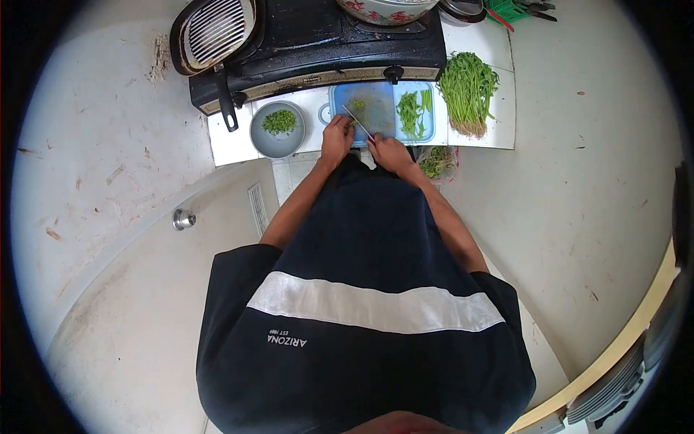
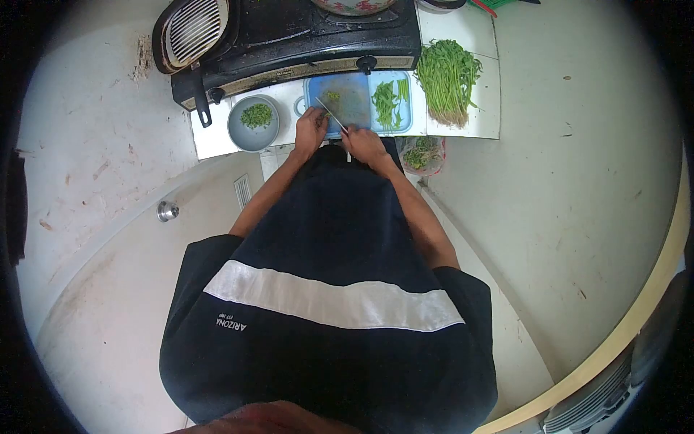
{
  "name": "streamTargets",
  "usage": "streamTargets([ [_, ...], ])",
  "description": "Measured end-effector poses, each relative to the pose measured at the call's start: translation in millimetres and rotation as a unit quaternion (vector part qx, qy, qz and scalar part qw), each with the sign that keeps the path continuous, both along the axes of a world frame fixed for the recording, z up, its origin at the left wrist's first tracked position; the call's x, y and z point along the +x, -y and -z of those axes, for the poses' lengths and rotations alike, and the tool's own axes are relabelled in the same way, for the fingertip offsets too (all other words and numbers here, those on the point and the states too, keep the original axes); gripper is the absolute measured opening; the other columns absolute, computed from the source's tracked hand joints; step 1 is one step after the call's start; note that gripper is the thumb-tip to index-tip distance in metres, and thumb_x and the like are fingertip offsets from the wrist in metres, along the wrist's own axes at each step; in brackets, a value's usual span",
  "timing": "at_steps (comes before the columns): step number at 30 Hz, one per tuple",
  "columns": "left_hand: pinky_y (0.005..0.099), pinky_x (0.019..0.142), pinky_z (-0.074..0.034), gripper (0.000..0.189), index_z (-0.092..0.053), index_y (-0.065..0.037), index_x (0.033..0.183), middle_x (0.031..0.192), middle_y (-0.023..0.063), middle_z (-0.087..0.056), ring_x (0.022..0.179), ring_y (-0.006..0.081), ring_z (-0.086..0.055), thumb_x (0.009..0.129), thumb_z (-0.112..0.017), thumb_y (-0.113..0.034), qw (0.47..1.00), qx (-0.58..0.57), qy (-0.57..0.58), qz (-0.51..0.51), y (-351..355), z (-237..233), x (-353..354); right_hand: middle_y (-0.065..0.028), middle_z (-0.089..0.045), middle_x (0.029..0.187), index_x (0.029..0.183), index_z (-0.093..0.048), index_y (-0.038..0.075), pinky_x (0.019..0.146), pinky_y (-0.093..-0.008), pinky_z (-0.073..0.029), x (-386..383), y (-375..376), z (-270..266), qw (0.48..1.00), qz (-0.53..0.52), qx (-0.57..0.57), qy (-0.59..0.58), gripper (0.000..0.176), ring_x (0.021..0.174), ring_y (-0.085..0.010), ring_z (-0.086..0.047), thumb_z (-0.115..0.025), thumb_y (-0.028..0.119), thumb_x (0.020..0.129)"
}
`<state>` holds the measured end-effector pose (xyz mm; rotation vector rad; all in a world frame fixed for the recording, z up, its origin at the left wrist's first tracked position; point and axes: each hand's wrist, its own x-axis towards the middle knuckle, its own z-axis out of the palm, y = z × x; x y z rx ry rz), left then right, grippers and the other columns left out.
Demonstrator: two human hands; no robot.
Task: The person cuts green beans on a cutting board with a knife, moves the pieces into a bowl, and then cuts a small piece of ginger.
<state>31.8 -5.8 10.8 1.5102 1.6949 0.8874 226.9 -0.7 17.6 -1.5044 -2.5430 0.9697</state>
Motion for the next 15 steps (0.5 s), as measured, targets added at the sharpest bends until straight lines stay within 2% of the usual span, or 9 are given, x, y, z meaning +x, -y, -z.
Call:
streamTargets([
  [15,0.044,0.067,-0.052,0.014,-0.068,0.003,0.099,0.088,0.0189,-0.061,0.074,0.0362,-0.065,0.085,-0.065,0.001,1.0,0.003,-0.01,0.009,-0.5,0.8,0.0,-0.0232,-0.066,0.066,0.093,-0.056,-0.001,0.059,-0.0508,-0.057,-7.5,4.1,-0.1,0.998,0.012,0.049,0.047,0.038,0.064,-0.0417,-0.069,-0.049,0.035,0.104],
])
